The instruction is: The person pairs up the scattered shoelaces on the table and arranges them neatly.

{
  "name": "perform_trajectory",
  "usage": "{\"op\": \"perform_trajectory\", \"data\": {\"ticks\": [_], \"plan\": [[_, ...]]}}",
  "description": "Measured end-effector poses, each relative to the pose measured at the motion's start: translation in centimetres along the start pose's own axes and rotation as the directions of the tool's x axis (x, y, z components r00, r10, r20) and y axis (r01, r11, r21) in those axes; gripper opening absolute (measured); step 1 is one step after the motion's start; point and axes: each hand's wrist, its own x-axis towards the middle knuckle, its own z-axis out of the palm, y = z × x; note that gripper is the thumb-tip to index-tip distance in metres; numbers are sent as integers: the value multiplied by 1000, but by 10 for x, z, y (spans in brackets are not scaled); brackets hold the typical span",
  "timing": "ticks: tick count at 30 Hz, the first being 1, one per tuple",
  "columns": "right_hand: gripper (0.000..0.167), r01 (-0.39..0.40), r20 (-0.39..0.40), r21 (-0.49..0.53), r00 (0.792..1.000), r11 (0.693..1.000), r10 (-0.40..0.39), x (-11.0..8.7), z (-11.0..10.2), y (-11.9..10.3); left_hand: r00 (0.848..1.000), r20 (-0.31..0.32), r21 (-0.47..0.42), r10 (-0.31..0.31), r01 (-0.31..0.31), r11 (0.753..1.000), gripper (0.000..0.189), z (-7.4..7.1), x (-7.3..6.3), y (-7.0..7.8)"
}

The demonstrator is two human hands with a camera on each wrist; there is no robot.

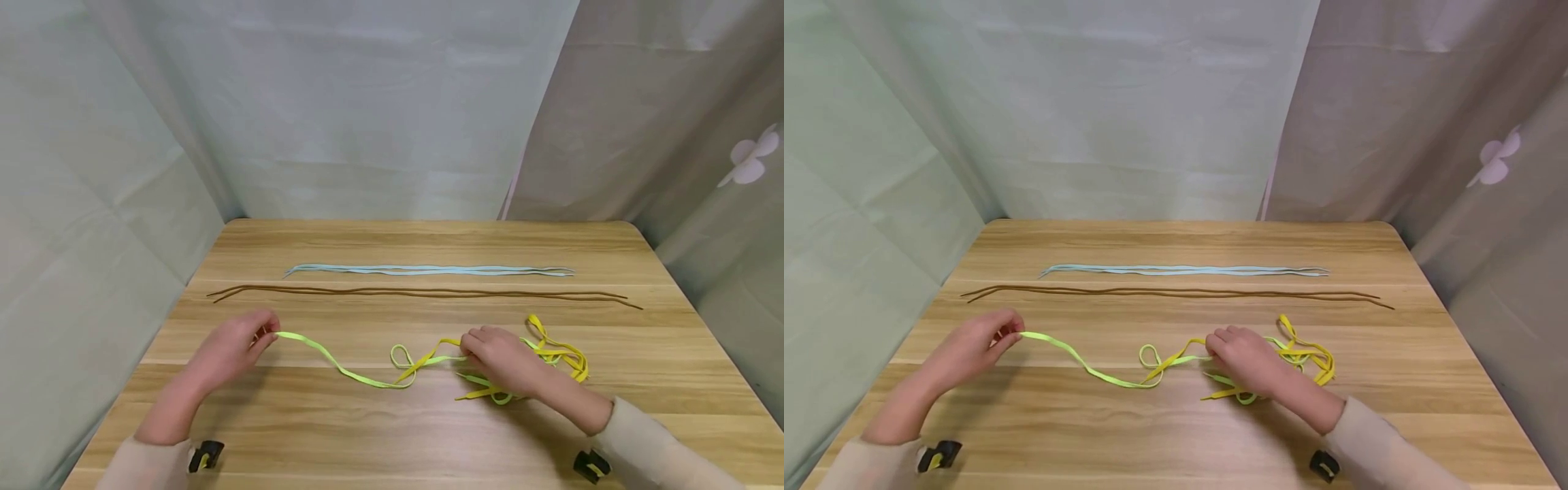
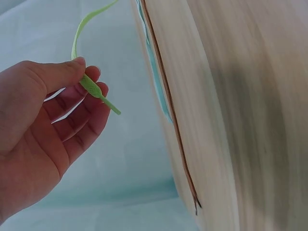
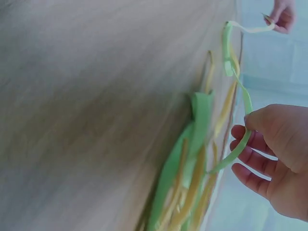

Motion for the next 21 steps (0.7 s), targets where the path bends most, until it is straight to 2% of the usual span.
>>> {"op": "perform_trajectory", "data": {"ticks": [8, 15, 21], "plan": [[18, 10, -69, -12, 998, 1000, -11, -10, -17, 10, 998, 5, 5, -55, 55, 998, 17, -1, -7, -20], [20, -5, -122, -17, 993, 1000, 2, -22, -33, 20, 994, 10, 4, -113, 113, 994, 15, -3, -14, -32], [24, -26, -128, -20, 992, 999, 23, -33, -43, 26, 994, -5, 2, -105, 105, 994, 16, -1, -20, -40]]}}
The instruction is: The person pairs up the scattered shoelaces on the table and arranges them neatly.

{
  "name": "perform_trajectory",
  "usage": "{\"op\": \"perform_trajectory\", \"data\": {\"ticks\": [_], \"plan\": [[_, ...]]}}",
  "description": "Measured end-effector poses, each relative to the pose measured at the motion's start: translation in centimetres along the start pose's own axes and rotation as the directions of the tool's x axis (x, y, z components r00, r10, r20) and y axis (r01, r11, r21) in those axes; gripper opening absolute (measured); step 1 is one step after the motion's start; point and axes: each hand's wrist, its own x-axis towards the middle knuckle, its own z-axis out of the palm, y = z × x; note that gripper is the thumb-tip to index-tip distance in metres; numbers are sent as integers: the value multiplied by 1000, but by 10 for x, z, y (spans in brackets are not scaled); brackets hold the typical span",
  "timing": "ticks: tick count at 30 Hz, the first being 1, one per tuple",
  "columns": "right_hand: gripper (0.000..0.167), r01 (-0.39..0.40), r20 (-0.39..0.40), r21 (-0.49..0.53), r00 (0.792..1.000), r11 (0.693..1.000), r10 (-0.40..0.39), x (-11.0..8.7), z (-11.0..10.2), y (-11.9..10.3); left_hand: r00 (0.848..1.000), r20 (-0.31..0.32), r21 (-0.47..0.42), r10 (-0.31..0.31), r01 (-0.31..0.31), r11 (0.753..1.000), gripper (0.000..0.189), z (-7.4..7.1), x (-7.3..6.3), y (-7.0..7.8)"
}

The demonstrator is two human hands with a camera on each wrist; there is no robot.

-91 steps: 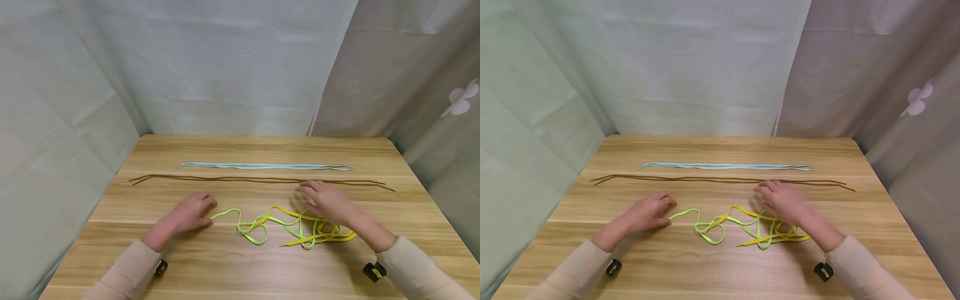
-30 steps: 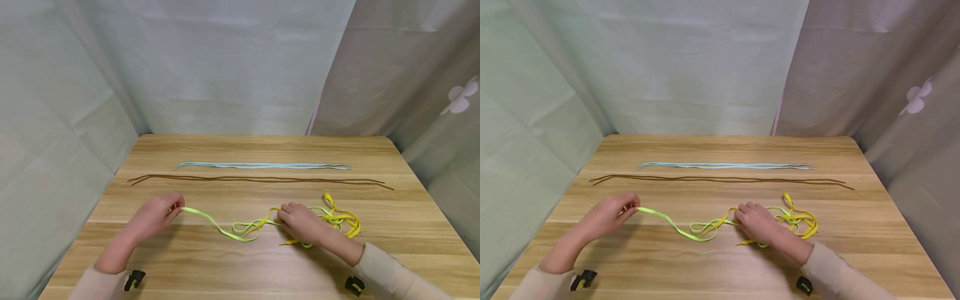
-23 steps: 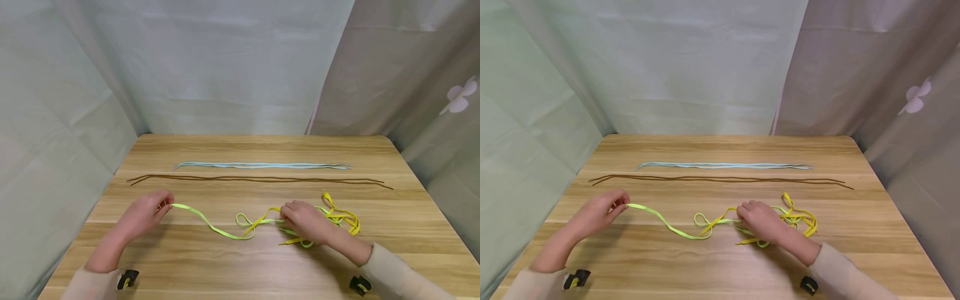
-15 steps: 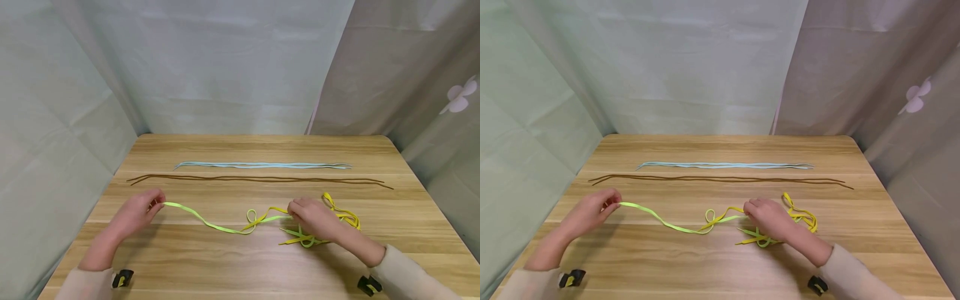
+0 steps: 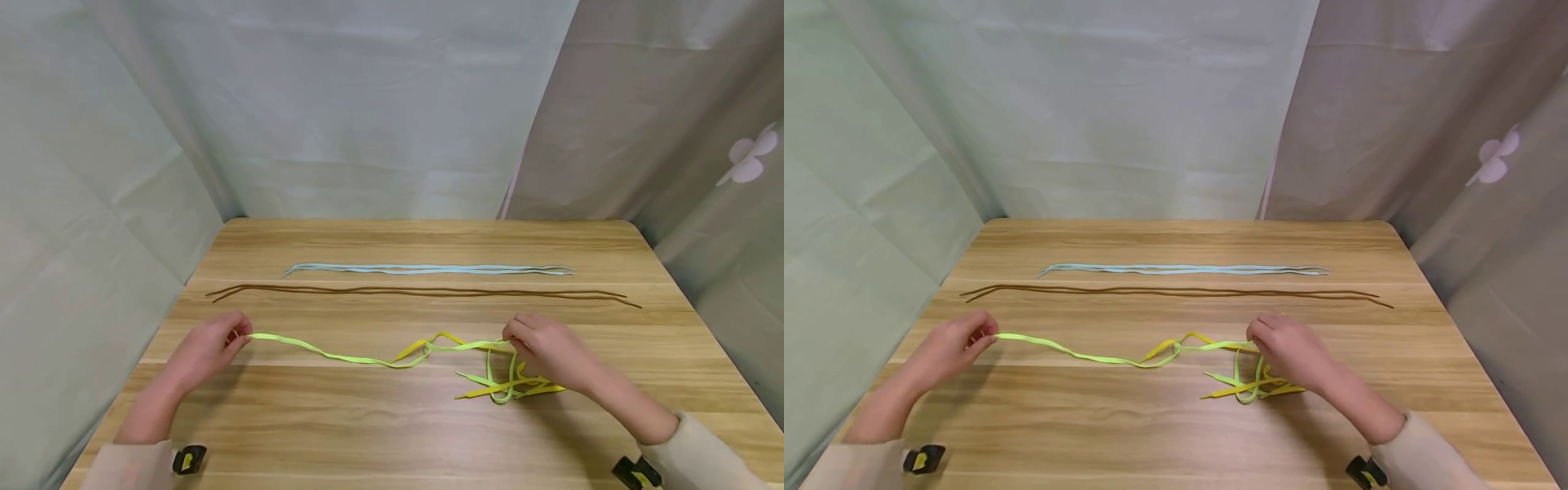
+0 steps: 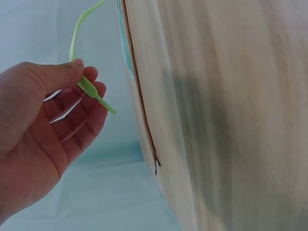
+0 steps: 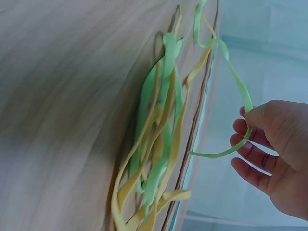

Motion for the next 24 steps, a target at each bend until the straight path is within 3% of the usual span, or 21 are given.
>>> {"op": "perform_trajectory", "data": {"ticks": [9, 16, 24], "plan": [[29, -61, -18, -35, 998, 998, 60, -16, -7, 10, 1000, -7, -18, -23, 23, 1000, 16, 3, -6, -6], [30, -125, 0, -48, 992, 991, 126, -30, -15, 23, 995, 51, -19, -87, 88, 996, 11, 2, -11, -14], [29, -162, -32, -88, 987, 983, 160, -45, -21, 35, 984, 103, -27, -145, 149, 989, 9, 5, -16, -21]]}}
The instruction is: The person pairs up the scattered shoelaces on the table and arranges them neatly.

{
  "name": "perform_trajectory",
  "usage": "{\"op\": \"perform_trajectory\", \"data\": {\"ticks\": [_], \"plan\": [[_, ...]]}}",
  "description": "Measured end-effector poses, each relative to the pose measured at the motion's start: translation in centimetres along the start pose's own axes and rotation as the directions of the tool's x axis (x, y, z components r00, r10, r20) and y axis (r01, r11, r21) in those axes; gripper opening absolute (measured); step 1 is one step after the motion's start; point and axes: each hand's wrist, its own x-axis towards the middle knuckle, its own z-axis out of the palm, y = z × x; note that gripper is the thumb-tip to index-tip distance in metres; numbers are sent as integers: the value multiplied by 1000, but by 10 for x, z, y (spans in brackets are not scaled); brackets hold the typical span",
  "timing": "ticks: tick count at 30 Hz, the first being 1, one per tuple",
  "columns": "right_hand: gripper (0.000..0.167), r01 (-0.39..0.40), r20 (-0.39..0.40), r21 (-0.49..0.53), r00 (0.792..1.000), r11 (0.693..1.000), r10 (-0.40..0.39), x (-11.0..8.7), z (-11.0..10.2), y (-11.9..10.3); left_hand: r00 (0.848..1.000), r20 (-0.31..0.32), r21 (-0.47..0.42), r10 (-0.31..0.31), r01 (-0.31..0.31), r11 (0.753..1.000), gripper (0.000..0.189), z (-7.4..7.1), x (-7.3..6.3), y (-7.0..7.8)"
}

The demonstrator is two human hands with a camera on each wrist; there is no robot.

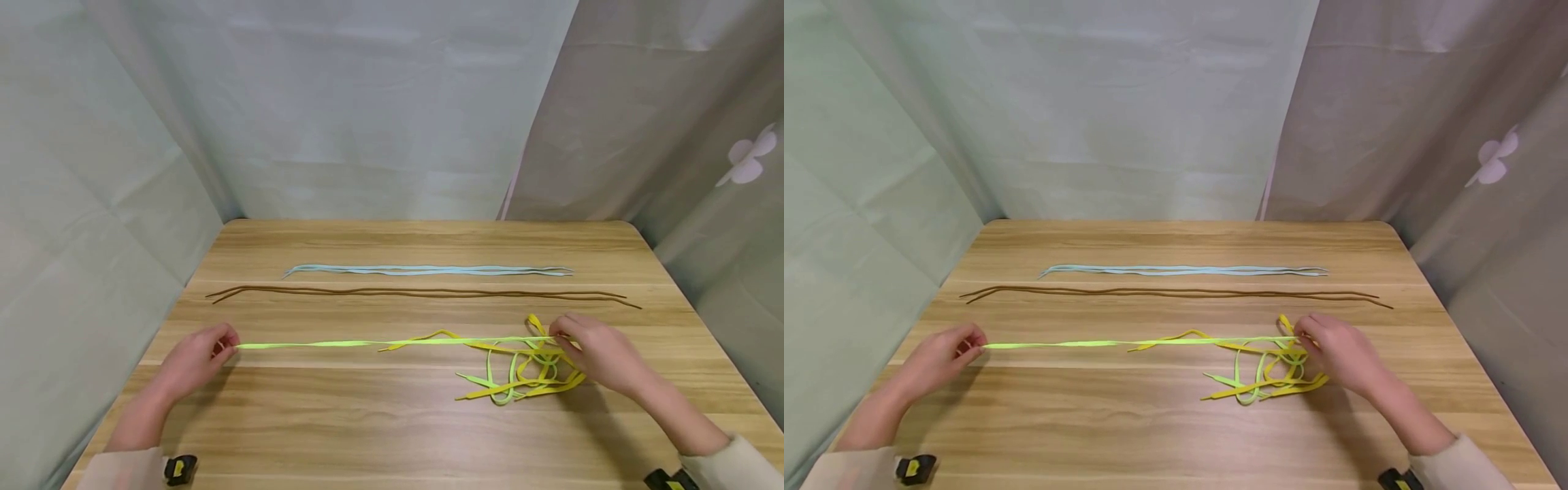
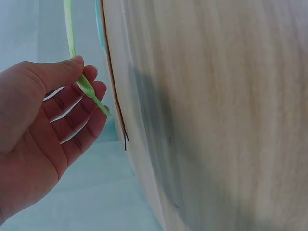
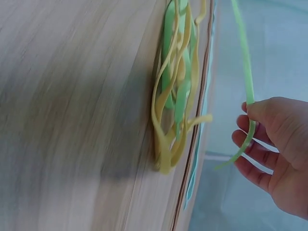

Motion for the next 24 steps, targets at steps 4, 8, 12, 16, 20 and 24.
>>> {"op": "perform_trajectory", "data": {"ticks": [4, 8, 12, 16, 20, 24], "plan": [[28, -23, -6, -6, 1000, 1000, 23, -5, -1, 7, 1000, 3, -3, -3, 3, 1000, 9, 2, 0, -3], [28, -56, -7, -3, 998, 998, 56, -10, -3, 15, 1000, -2, -5, 5, -5, 1000, 5, 1, 0, -4], [30, -73, -15, 13, 997, 997, 73, -13, -3, 25, 1000, -5, 0, 14, -14, 1000, 3, 0, 2, -5], [29, -103, -13, 13, 995, 995, 103, -17, -3, 33, 999, -11, 16, 30, -29, 999, 6, 0, 4, -6], [25, -154, -11, 14, 988, 988, 154, -19, -3, 40, 999, -13, 19, 30, -30, 999, 4, -1, 5, -7], [22, -177, -13, 23, 984, 984, 177, -22, -2, 47, 1000, -7, 15, 25, -25, 1000, 5, -1, 7, -8]]}}
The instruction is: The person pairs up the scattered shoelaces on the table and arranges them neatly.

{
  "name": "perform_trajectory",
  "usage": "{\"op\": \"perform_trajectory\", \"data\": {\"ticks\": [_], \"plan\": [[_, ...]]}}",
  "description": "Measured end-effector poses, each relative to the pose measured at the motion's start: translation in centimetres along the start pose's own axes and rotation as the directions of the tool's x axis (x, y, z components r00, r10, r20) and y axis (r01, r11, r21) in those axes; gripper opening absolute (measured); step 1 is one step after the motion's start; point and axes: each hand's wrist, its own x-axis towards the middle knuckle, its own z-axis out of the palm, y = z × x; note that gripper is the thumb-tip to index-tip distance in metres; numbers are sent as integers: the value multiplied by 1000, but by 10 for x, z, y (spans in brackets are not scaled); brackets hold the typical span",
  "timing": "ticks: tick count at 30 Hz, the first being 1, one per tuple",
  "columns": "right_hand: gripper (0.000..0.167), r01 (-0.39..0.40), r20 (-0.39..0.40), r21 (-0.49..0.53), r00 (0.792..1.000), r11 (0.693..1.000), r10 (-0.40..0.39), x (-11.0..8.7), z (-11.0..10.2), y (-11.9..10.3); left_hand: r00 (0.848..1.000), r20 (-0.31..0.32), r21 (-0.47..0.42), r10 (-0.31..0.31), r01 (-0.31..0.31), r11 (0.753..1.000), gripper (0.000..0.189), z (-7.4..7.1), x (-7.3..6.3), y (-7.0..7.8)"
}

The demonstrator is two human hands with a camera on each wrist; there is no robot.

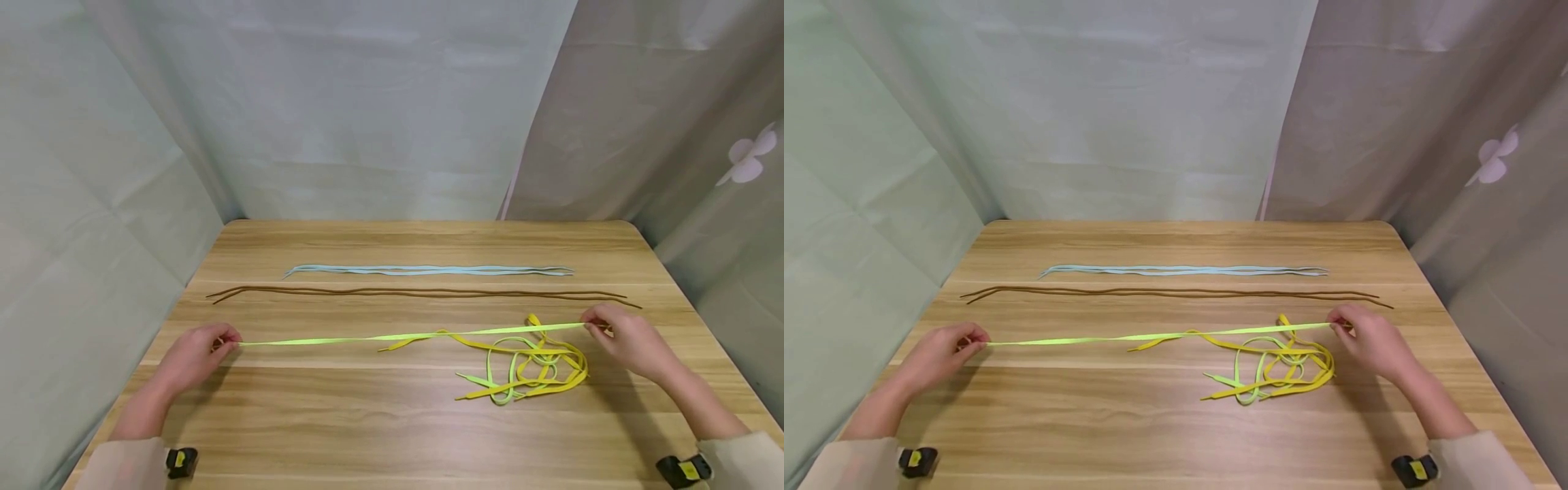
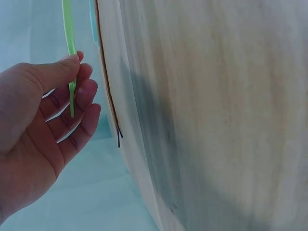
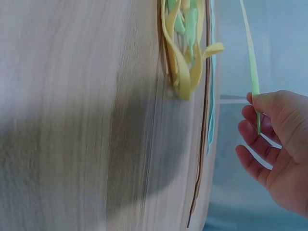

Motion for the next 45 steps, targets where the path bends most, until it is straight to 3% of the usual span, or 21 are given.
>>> {"op": "perform_trajectory", "data": {"ticks": [9, 21, 28, 45], "plan": [[16, -59, 30, -3, 998, 998, 59, 5, 6, 11, 999, 37, 0, -8, 8, 1000, 5, 3, 15, -3], [7, -136, 106, -34, 985, 990, 139, 22, 17, 21, 1000, 13, 62, -7, 6, 998, 5, 11, 50, -4], [7, -140, 164, -39, 976, 989, 145, 25, 25, 31, 998, 1, 66, -57, 57, 996, 6, 18, 67, -2], [7, -182, 212, -26, 960, 983, 183, 27, 34, 43, 997, 4, 69, -77, 77, 995, 6, 31, 85, -1]]}}
